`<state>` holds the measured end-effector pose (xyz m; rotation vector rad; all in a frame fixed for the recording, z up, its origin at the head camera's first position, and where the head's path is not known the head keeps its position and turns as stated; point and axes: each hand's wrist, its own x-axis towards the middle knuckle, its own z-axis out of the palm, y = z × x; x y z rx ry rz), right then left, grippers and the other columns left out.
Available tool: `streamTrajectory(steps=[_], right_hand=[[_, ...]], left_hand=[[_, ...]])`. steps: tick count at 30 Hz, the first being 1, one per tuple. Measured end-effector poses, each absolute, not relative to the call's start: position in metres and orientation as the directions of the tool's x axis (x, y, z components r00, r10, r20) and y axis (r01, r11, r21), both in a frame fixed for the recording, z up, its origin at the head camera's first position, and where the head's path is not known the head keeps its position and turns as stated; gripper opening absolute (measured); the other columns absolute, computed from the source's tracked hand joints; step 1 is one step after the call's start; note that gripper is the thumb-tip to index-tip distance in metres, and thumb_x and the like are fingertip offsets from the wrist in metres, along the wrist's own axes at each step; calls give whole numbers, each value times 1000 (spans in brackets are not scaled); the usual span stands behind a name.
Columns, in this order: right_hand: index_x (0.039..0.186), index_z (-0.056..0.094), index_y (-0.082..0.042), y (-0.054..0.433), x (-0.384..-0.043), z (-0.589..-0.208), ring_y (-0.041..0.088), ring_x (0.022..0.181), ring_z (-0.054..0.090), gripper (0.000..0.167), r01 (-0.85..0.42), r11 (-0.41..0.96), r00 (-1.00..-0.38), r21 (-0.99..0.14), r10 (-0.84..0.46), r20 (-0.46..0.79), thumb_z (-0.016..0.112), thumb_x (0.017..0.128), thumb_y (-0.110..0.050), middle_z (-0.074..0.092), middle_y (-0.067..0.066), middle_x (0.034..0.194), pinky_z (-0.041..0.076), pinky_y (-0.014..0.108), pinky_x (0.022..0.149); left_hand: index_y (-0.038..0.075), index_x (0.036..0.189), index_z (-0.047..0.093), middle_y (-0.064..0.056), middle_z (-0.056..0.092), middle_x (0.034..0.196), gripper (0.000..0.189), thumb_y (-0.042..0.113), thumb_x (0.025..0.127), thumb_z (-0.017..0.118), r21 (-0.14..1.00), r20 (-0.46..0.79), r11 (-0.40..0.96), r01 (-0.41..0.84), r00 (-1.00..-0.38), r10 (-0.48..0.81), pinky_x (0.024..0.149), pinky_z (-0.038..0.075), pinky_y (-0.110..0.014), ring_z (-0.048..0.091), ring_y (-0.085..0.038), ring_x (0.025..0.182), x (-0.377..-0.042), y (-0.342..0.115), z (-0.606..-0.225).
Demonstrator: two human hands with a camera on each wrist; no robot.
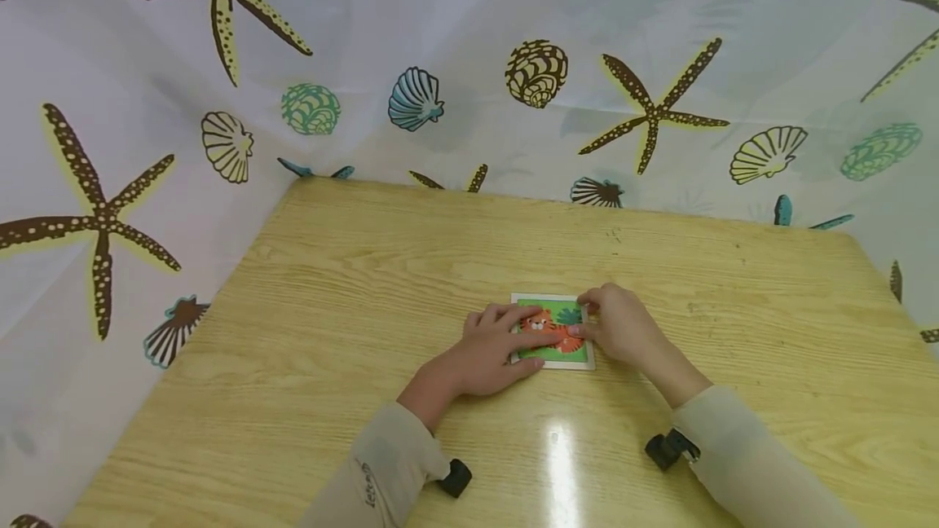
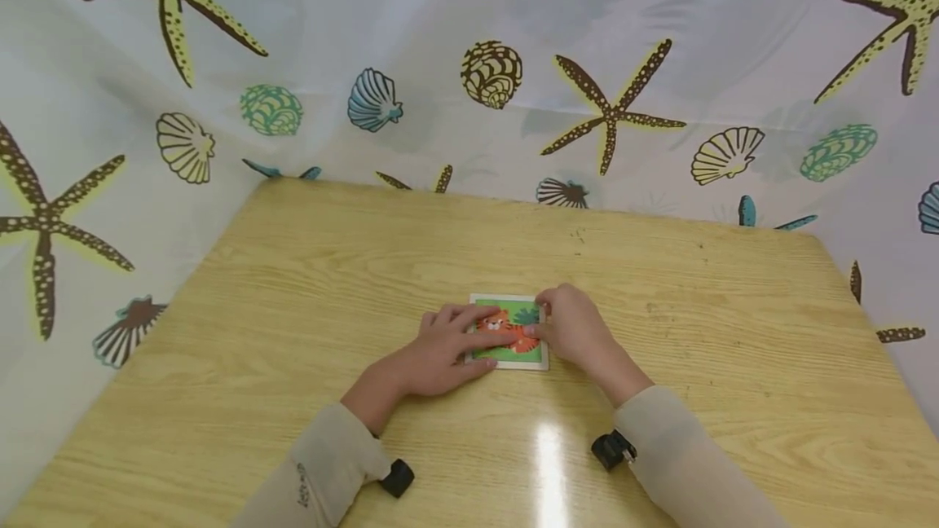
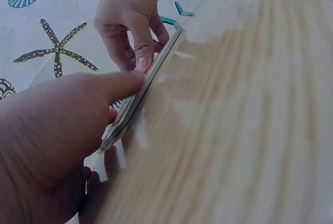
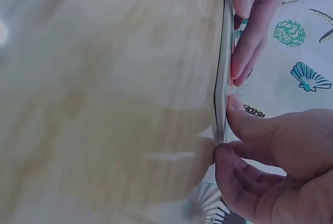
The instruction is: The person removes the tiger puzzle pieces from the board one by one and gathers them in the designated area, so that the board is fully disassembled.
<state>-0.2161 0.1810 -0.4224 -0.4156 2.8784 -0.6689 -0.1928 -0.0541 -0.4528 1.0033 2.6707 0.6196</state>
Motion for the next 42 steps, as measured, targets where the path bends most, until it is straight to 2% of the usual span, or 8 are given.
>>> streamTrajectory(steps=[5, 12, 24, 29, 34, 42], right_hand=[[120, 69, 6, 180, -214, -420, 26, 90, 63, 41, -277, 872, -940, -403, -333, -76, 77, 89, -21, 66, 17, 102, 54, 42, 80], [117, 70, 6, 178, -218, -416, 23, 86, 57, 40, -269, 873, -938, -406, -334, -95, 79, 87, -19, 62, 14, 99, 50, 40, 79], [112, 72, 8, 184, -216, -421, 28, 92, 65, 40, -300, 852, -933, -428, -356, -55, 80, 86, -21, 69, 18, 103, 54, 43, 83], [114, 71, 7, 185, -222, -420, 25, 91, 63, 40, -262, 840, -934, -474, -344, -94, 81, 86, -20, 67, 17, 103, 53, 42, 81], [113, 70, 3, 183, -234, -418, 27, 98, 64, 41, -212, 835, -931, -508, -331, -155, 82, 85, -24, 69, 16, 107, 52, 43, 88], [111, 68, 2, 184, -238, -416, 26, 99, 65, 39, -149, 847, -927, -511, -300, -227, 80, 86, -25, 69, 16, 109, 53, 42, 89]], left_hand=[[45, 149, 44, 0, 22, 166, 45, 50, 104, 44, 462, -59, 677, 573, -741, 668, 107, 22, -57, 23, -32, 145, -192, -54, -453], [46, 148, 44, 1, 23, 166, 44, 50, 104, 45, 454, -67, 689, 564, -750, 658, 108, 22, -57, 21, -31, 147, -192, -54, -455], [43, 148, 46, -1, 22, 166, 44, 45, 104, 47, 497, -66, 662, 561, -736, 674, 107, 21, -57, 21, -33, 146, -189, -52, -451], [44, 148, 46, 0, 23, 166, 43, 46, 105, 46, 477, -56, 665, 575, -735, 675, 107, 22, -57, 22, -33, 146, -192, -54, -452], [44, 147, 47, 2, 25, 165, 43, 46, 104, 47, 467, -48, 678, 568, -749, 661, 106, 24, -56, 25, -32, 144, -196, -56, -453], [44, 145, 50, 2, 27, 164, 42, 46, 103, 50, 477, -61, 687, 549, -759, 649, 103, 25, -54, 27, -32, 142, -194, -52, -453]])
